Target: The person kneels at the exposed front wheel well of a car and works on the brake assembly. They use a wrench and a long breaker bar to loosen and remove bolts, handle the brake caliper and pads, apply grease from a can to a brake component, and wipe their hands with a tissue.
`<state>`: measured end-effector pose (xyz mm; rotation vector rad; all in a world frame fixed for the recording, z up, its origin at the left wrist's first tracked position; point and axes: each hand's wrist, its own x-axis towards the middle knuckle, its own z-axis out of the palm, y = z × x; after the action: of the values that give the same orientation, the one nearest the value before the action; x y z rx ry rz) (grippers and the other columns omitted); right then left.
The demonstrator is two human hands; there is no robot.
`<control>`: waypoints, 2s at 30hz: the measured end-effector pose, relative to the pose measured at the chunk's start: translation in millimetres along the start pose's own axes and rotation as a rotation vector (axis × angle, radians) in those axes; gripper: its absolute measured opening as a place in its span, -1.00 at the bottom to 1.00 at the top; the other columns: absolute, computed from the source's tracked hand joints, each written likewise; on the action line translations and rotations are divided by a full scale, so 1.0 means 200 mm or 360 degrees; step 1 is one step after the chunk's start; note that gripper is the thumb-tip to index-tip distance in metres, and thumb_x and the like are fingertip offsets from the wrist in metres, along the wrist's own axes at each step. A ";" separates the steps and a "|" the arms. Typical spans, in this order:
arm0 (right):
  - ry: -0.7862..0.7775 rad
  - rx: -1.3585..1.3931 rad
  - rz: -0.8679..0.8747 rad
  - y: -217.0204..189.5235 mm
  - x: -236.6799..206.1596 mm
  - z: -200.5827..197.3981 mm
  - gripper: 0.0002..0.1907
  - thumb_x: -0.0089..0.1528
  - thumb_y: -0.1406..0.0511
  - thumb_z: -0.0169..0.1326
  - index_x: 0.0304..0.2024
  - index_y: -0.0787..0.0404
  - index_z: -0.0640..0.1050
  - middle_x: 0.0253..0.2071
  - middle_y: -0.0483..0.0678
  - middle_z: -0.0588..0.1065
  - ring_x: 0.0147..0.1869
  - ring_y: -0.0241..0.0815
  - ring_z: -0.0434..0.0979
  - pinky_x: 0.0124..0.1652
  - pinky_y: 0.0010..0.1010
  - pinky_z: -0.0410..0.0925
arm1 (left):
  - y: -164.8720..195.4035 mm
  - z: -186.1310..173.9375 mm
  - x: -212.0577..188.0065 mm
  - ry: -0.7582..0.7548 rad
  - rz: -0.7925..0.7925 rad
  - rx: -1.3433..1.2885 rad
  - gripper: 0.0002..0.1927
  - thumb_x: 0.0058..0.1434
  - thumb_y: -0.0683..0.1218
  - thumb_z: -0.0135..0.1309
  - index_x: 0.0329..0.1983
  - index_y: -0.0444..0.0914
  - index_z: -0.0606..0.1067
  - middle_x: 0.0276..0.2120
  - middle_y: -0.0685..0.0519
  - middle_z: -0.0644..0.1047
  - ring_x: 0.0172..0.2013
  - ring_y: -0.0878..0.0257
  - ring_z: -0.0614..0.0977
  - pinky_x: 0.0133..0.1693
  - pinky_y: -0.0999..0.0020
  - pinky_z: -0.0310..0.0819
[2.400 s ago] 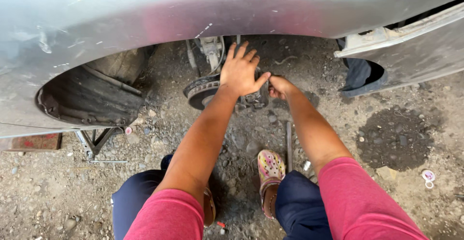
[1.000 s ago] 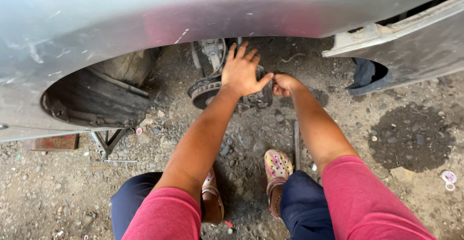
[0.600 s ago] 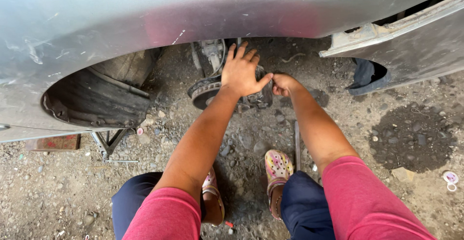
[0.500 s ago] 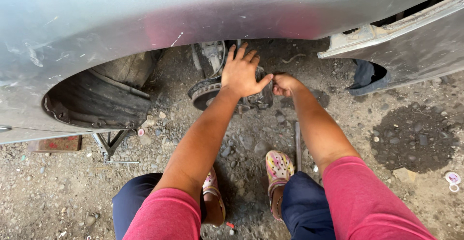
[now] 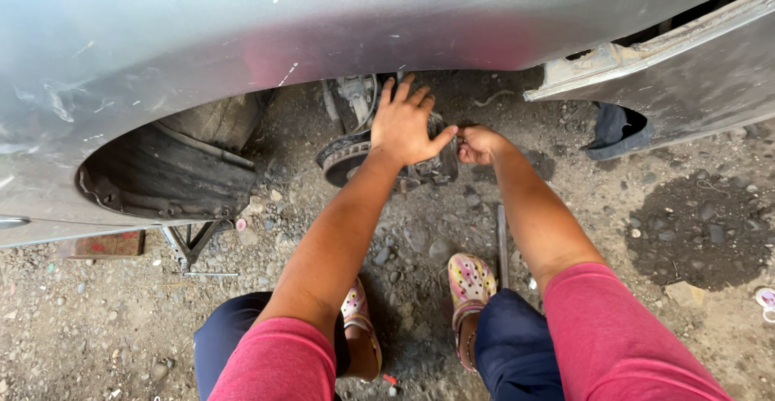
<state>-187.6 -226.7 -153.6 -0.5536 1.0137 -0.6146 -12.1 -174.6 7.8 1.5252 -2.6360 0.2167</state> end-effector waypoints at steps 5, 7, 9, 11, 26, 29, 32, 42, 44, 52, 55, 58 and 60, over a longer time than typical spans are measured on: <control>0.0119 -0.0026 0.0064 0.02 0.00 0.02 -0.67 0.41 0.08 -0.08 -0.42 0.01 0.36 -0.58 -0.27 0.23 -0.57 -0.44 0.20 -0.60 -0.65 0.16 | 0.00 -0.01 0.00 -0.0043 -0.0015 0.0016 -0.14 0.20 0.46 -0.13 0.21 -0.30 0.50 0.29 -0.10 0.41 0.43 -0.04 0.14 0.40 -0.13 -0.20; 0.0174 -0.0143 0.0122 0.01 0.01 0.03 -0.64 0.42 0.05 -0.10 -0.43 0.01 0.34 -0.57 -0.26 0.24 -0.57 -0.45 0.20 -0.61 -0.66 0.06 | 0.00 0.00 0.00 -0.0055 -0.0017 0.0035 -0.14 0.20 0.46 -0.14 0.22 -0.30 0.50 0.30 -0.09 0.41 0.44 -0.04 0.13 0.40 -0.12 -0.20; 0.0251 -0.0335 0.0243 0.00 0.01 0.03 -0.62 0.43 0.02 -0.12 -0.44 0.00 0.31 -0.57 -0.25 0.24 -0.56 -0.45 0.23 -0.65 -0.66 -0.10 | 0.00 0.00 0.01 -0.0085 -0.0018 0.0060 -0.13 0.22 0.47 -0.16 0.23 -0.30 0.49 0.30 -0.09 0.40 0.43 -0.04 0.13 0.39 -0.12 -0.20; 0.0119 -0.0081 0.0094 -0.01 0.00 0.01 -0.71 0.41 0.11 -0.08 -0.39 0.01 0.37 -0.56 -0.28 0.26 -0.56 -0.45 0.23 -0.61 -0.65 0.10 | 0.00 0.00 0.01 -0.0098 -0.0029 0.0060 -0.13 0.21 0.47 -0.17 0.23 -0.30 0.48 0.30 -0.09 0.39 0.43 -0.04 0.12 0.39 -0.12 -0.21; 0.0098 -0.0041 0.0048 0.00 0.02 0.04 -0.73 0.41 0.13 -0.12 -0.35 0.01 0.46 -0.55 -0.28 0.34 -0.57 -0.47 0.22 -0.60 -0.66 0.20 | 0.00 0.01 0.00 -0.0023 0.0001 0.0021 -0.14 0.20 0.46 -0.12 0.20 -0.31 0.50 0.29 -0.11 0.42 0.42 -0.06 0.14 0.39 -0.15 -0.19; 0.0075 -0.0070 0.0049 0.00 0.02 0.03 -0.70 0.40 0.07 -0.10 -0.37 -0.01 0.45 -0.56 -0.30 0.33 -0.59 -0.48 0.21 -0.63 -0.68 0.15 | 0.00 0.00 0.00 -0.0002 0.0005 0.0023 -0.14 0.18 0.46 -0.11 0.20 -0.31 0.51 0.28 -0.10 0.43 0.42 -0.05 0.15 0.39 -0.14 -0.18; 0.0147 -0.0400 0.0306 0.00 0.02 0.04 -0.56 0.37 -0.10 -0.15 -0.46 -0.03 0.38 -0.62 -0.27 0.28 -0.64 -0.49 0.16 -0.70 -0.70 -0.08 | 0.00 0.00 0.00 -0.0012 -0.0002 0.0010 -0.15 0.18 0.46 -0.10 0.20 -0.31 0.51 0.27 -0.11 0.43 0.42 -0.05 0.16 0.39 -0.14 -0.18; 0.0043 -0.0035 -0.0046 0.01 0.00 0.00 -0.74 0.43 0.16 0.00 -0.36 0.05 0.44 -0.53 -0.28 0.30 -0.55 -0.45 0.25 -0.56 -0.61 0.25 | 0.01 0.00 0.02 -0.0074 -0.0019 0.0034 -0.14 0.19 0.46 -0.13 0.21 -0.29 0.50 0.29 -0.09 0.41 0.42 -0.04 0.14 0.39 -0.12 -0.19; 0.0017 0.0041 -0.0022 0.01 -0.01 -0.01 -0.73 0.41 0.14 -0.02 -0.38 0.05 0.42 -0.55 -0.27 0.27 -0.55 -0.43 0.24 -0.56 -0.59 0.24 | 0.01 -0.01 0.01 -0.0072 -0.0014 0.0038 -0.14 0.19 0.47 -0.14 0.21 -0.30 0.50 0.29 -0.09 0.41 0.43 -0.04 0.14 0.40 -0.12 -0.20; 0.0194 -0.0159 0.0058 0.02 0.03 0.02 -0.63 0.40 0.01 -0.07 -0.41 0.04 0.39 -0.57 -0.24 0.24 -0.62 -0.44 0.16 -0.63 -0.66 0.12 | 0.01 -0.01 0.01 -0.0070 -0.0009 0.0054 -0.13 0.20 0.47 -0.13 0.22 -0.31 0.49 0.29 -0.10 0.41 0.43 -0.05 0.14 0.40 -0.12 -0.20; 0.0207 -0.0125 0.0038 0.01 0.02 0.02 -0.68 0.40 0.08 -0.03 -0.39 0.06 0.40 -0.56 -0.25 0.25 -0.60 -0.44 0.18 -0.61 -0.67 0.15 | 0.00 -0.01 0.01 -0.0063 -0.0015 0.0048 -0.13 0.19 0.47 -0.12 0.22 -0.30 0.49 0.29 -0.10 0.41 0.43 -0.04 0.15 0.40 -0.12 -0.19; 0.0153 -0.0093 -0.0010 -0.01 -0.01 0.00 -0.75 0.40 0.13 0.01 -0.34 0.06 0.43 -0.53 -0.26 0.27 -0.57 -0.44 0.21 -0.58 -0.65 0.21 | 0.00 0.00 0.01 -0.0032 -0.0003 0.0024 -0.14 0.19 0.46 -0.11 0.21 -0.30 0.50 0.30 -0.09 0.41 0.43 -0.06 0.15 0.40 -0.13 -0.19; 0.0074 -0.0080 -0.0095 -0.01 -0.03 -0.01 -0.81 0.39 0.17 0.02 -0.31 0.05 0.44 -0.51 -0.27 0.27 -0.54 -0.45 0.22 -0.57 -0.62 0.24 | 0.00 0.00 0.01 -0.0029 -0.0005 0.0011 -0.15 0.20 0.46 -0.11 0.21 -0.30 0.50 0.30 -0.09 0.42 0.43 -0.05 0.15 0.40 -0.13 -0.19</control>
<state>-191.6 -224.3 -149.3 -0.6180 1.0617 -0.6587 -13.3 -175.2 8.7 1.5405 -2.6498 0.2131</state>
